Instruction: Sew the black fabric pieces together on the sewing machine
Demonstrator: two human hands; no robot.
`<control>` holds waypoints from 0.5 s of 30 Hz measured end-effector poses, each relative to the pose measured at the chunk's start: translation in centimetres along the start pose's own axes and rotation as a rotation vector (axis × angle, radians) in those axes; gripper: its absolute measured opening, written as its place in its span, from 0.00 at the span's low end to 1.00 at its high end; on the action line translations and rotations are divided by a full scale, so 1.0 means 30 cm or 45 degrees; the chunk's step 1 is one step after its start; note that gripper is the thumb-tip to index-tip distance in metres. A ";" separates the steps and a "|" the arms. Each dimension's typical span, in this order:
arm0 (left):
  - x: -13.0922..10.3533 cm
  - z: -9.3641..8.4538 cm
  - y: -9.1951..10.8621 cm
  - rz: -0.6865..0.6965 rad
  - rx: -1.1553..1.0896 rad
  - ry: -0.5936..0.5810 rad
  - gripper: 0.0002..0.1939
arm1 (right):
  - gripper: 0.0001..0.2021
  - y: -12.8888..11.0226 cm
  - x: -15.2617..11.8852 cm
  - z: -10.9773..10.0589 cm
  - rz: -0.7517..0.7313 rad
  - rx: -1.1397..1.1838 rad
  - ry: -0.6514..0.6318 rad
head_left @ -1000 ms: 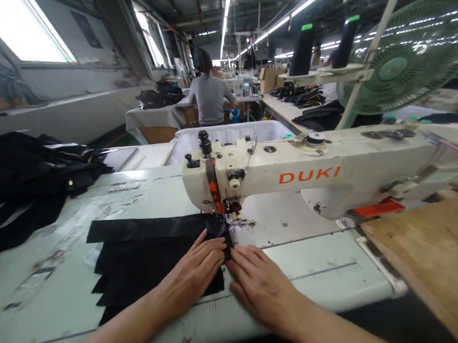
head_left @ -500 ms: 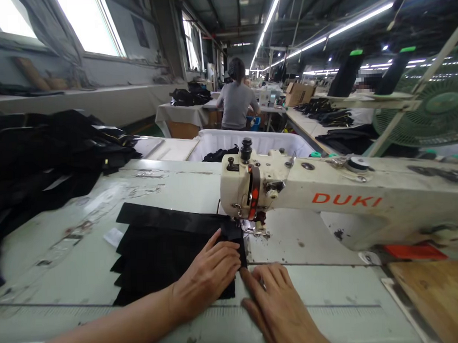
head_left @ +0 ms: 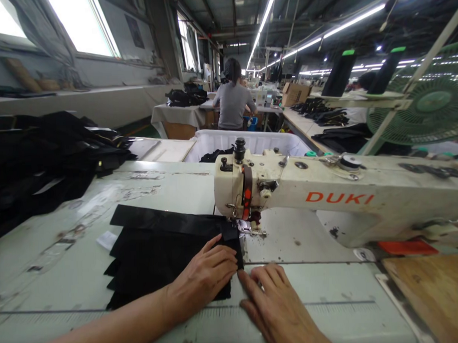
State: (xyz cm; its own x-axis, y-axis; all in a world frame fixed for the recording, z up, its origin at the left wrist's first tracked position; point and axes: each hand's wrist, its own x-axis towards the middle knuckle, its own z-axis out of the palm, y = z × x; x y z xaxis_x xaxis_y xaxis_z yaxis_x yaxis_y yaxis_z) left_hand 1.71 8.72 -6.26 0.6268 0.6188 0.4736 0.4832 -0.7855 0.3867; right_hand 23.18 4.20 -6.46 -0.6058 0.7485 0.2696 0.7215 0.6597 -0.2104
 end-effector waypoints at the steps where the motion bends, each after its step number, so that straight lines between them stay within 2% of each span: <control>1: 0.002 -0.004 0.004 0.008 0.018 -0.013 0.08 | 0.20 0.007 -0.002 -0.009 -0.003 0.034 -0.001; 3: 0.009 -0.018 0.015 0.034 0.075 -0.043 0.09 | 0.11 0.027 0.001 -0.035 0.014 0.128 -0.004; 5: 0.017 -0.033 0.027 0.040 0.131 -0.079 0.09 | 0.08 0.054 0.020 -0.060 0.042 0.176 0.005; 9: 0.026 -0.047 0.035 -0.005 0.167 -0.055 0.09 | 0.12 0.114 0.095 -0.068 -0.063 0.096 0.032; 12: 0.021 -0.048 0.018 0.015 0.164 0.011 0.09 | 0.17 0.150 0.144 -0.039 -0.194 0.026 0.057; 15: 0.009 -0.052 -0.010 0.023 0.112 -0.035 0.08 | 0.22 0.173 0.169 -0.011 -0.222 -0.015 0.060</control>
State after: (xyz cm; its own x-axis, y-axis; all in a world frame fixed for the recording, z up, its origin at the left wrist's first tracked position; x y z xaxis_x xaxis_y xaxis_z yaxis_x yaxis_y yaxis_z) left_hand 0.78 9.16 -5.00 0.6518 0.6048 0.4576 0.5226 -0.7954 0.3070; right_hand 23.97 11.40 -5.87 -0.7057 0.6190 0.3447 0.6113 0.7779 -0.1455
